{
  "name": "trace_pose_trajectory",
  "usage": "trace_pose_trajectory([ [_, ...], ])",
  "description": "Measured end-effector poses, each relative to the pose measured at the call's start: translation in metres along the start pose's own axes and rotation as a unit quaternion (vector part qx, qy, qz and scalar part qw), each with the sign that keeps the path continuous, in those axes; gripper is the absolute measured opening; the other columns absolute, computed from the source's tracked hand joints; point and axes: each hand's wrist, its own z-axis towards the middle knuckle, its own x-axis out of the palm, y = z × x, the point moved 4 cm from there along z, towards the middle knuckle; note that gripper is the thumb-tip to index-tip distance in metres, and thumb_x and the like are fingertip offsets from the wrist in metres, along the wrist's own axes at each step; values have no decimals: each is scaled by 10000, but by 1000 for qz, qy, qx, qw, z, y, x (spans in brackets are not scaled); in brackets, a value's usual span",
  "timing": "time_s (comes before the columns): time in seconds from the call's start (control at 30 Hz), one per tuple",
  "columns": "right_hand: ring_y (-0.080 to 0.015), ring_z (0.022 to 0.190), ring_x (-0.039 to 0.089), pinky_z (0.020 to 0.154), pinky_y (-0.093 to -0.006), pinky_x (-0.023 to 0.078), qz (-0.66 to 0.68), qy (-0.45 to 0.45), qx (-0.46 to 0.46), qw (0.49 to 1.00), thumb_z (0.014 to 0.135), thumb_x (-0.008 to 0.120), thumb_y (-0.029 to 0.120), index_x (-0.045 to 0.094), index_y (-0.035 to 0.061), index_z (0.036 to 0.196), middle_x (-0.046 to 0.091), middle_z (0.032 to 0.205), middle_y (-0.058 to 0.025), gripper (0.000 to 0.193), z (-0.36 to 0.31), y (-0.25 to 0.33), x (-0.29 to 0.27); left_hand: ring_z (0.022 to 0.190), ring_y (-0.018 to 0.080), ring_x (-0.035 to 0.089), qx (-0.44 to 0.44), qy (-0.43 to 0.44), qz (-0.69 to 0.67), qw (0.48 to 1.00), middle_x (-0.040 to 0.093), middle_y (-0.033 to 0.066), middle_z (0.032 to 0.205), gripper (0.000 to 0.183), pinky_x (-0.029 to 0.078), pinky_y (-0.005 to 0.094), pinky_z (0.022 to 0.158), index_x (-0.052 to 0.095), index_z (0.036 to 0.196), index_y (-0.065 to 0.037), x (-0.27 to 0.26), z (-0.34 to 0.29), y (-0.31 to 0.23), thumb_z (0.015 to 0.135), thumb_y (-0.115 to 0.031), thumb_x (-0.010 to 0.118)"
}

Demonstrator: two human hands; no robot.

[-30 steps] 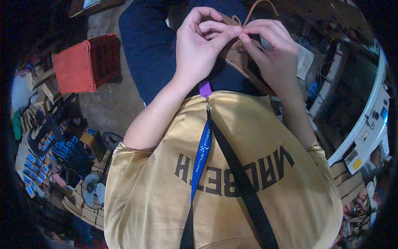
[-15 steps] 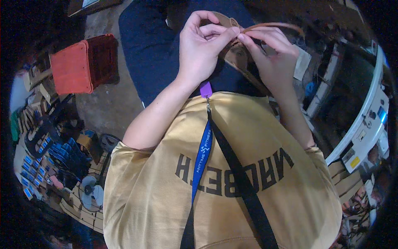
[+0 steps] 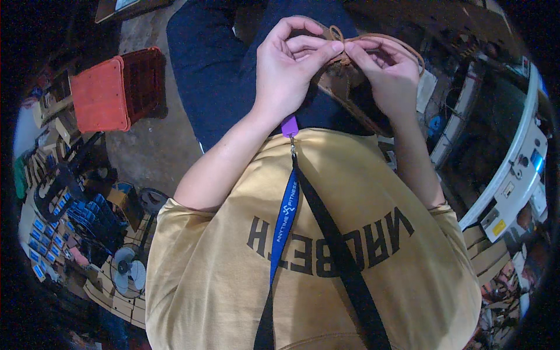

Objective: Tying and adjusting the laces on a pair of brown leather shoes in a workshop.

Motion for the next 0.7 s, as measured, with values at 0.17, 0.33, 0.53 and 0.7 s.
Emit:
trace_pose_trajectory([
  [0.17, -53, 843, 667, 694, -217, 507, 0, 4, -56, 998, 879, 826, 114, 789, 23, 956, 767, 940, -10, 125, -6, 17, 1, 928, 173, 758, 6, -3, -23, 1000, 774, 138, 953, 290, 605, 269, 858, 549, 1151, 1, 0, 0, 3, 935, 23, 741],
  [0.33, -96, 822, 689, 731, -248, 533, -81, 24, -194, 977, 862, 826, 70, 790, 25, 964, 762, 906, -43, 116, -1, 19, 1, 898, 166, 756, -18, -3, -6, 1000, 772, 130, 941, 281, 598, 268, 854, 559, 1166, 6, -2, 2, 2, 948, -3, 735],
  [0.53, -147, 801, 708, 732, -262, 538, -87, 13, -194, 977, 806, 856, 51, 785, 23, 894, 752, 873, -75, 117, -1, 23, 1, 898, 150, 746, -74, 40, -77, 993, 770, 101, 970, 334, 586, 273, 865, 574, 1254, -1, -6, 3, -3, 968, -75, 730],
  [0.7, -170, 826, 730, 758, -284, 567, -170, 18, -257, 951, 781, 858, 32, 787, 26, 884, 756, 879, -84, 125, -4, 35, 0, 970, 144, 734, -103, 47, -39, 993, 758, 99, 1047, 396, 584, 279, 881, 587, 1292, 1, -5, 4, -5, 945, -92, 753],
])
